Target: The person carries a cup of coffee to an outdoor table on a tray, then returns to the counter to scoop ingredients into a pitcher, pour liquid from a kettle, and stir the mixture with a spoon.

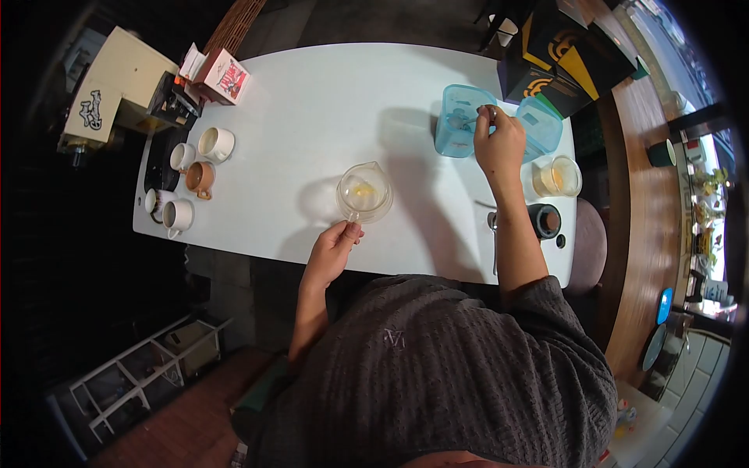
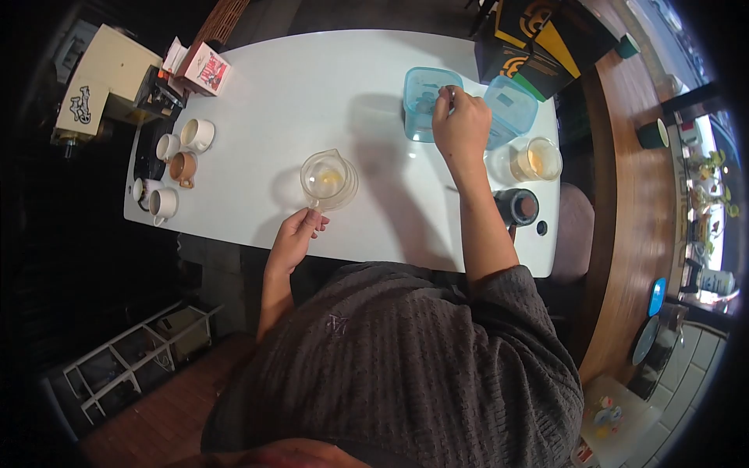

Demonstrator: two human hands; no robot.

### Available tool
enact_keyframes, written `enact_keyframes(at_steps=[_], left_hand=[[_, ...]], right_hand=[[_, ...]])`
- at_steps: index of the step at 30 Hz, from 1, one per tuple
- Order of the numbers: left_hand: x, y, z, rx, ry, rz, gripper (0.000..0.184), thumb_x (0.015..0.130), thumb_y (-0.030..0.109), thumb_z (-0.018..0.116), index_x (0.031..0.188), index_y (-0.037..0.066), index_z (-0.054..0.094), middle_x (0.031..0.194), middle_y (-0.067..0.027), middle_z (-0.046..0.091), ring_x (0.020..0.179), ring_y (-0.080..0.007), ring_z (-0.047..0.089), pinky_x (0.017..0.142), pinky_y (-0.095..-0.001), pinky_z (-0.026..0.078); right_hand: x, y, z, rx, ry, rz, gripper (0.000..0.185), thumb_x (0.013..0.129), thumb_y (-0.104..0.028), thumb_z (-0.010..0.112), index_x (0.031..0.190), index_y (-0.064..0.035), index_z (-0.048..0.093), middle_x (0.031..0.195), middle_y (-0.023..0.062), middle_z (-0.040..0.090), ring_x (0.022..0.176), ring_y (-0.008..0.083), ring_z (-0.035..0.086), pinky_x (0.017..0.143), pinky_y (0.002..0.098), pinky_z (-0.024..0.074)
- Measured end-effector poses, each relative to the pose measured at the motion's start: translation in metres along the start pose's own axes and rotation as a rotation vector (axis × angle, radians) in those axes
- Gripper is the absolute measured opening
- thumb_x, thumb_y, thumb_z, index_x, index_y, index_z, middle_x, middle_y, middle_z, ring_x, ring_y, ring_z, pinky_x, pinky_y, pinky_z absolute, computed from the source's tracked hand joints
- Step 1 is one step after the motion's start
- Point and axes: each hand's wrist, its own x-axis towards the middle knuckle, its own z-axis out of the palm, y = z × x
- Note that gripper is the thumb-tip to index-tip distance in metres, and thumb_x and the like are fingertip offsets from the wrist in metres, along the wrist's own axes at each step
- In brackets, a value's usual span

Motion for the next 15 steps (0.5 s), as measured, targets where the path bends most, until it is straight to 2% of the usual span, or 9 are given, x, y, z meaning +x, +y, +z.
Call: enact_keyframes(at_steps=[7, 10, 12, 13, 15], left_hand=[[-0.009, -0.007, 0.002, -0.012, 0.027, -0.005, 0.042, 0.100, 0.037, 0.052, 0.094, -0.003, 0.063, 0.083, -0.0040, 0.061, 0.078, -0.0106, 0.052, 0.075, -0.0262, 0.045], [-0.008, -0.008, 0.000, -0.008, 0.027, -0.007, 0.043, 0.100, 0.038, 0.052, 0.094, -0.002, 0.064, 0.083, -0.0040, 0.062, 0.077, -0.0106, 0.053, 0.074, -0.0264, 0.045], [-0.008, -0.007, 0.000, -0.003, 0.024, -0.011, 0.043, 0.100, 0.039, 0.052, 0.094, -0.002, 0.064, 0.083, -0.0040, 0.062, 0.077, -0.0106, 0.053, 0.074, -0.0265, 0.045], [-0.008, -0.006, 0.000, -0.002, 0.030, -0.009, 0.044, 0.100, 0.040, 0.052, 0.094, -0.002, 0.064, 0.083, -0.0037, 0.062, 0.077, -0.0104, 0.053, 0.074, -0.0265, 0.045], [-0.006, -0.004, 0.001, 0.003, 0.030, -0.002, 0.045, 0.100, 0.042, 0.052, 0.094, -0.002, 0.064, 0.083, -0.0034, 0.062, 0.077, -0.0103, 0.053, 0.073, -0.0264, 0.045]], right_hand=[[-0.004, -0.002, -0.005, 0.064, -0.032, 0.209, 0.022, 0.088, -0.017, 0.058, 0.086, 0.0018, 0.069, 0.073, 0.0173, 0.068, 0.068, 0.0353, 0.064, 0.067, 0.0423, 0.0496], [-0.006, -0.004, -0.012, 0.079, 0.011, 0.297, 0.023, 0.089, -0.018, 0.058, 0.086, 0.0019, 0.069, 0.071, 0.0164, 0.067, 0.064, 0.0324, 0.065, 0.064, 0.0387, 0.0502], [-0.006, -0.008, -0.023, 0.126, 0.040, 0.372, 0.024, 0.091, -0.019, 0.058, 0.088, 0.0023, 0.069, 0.069, 0.0137, 0.067, 0.062, 0.0253, 0.067, 0.063, 0.0330, 0.0505], [-0.006, -0.008, -0.026, 0.125, 0.045, 0.373, 0.024, 0.091, -0.019, 0.058, 0.088, 0.0023, 0.069, 0.069, 0.0137, 0.067, 0.062, 0.0253, 0.067, 0.063, 0.0330, 0.0505], [-0.007, -0.008, -0.033, 0.207, 0.078, 0.429, 0.027, 0.096, -0.021, 0.057, 0.095, 0.0035, 0.069, 0.072, 0.0083, 0.070, 0.070, 0.0137, 0.069, 0.067, 0.0258, 0.0510]])
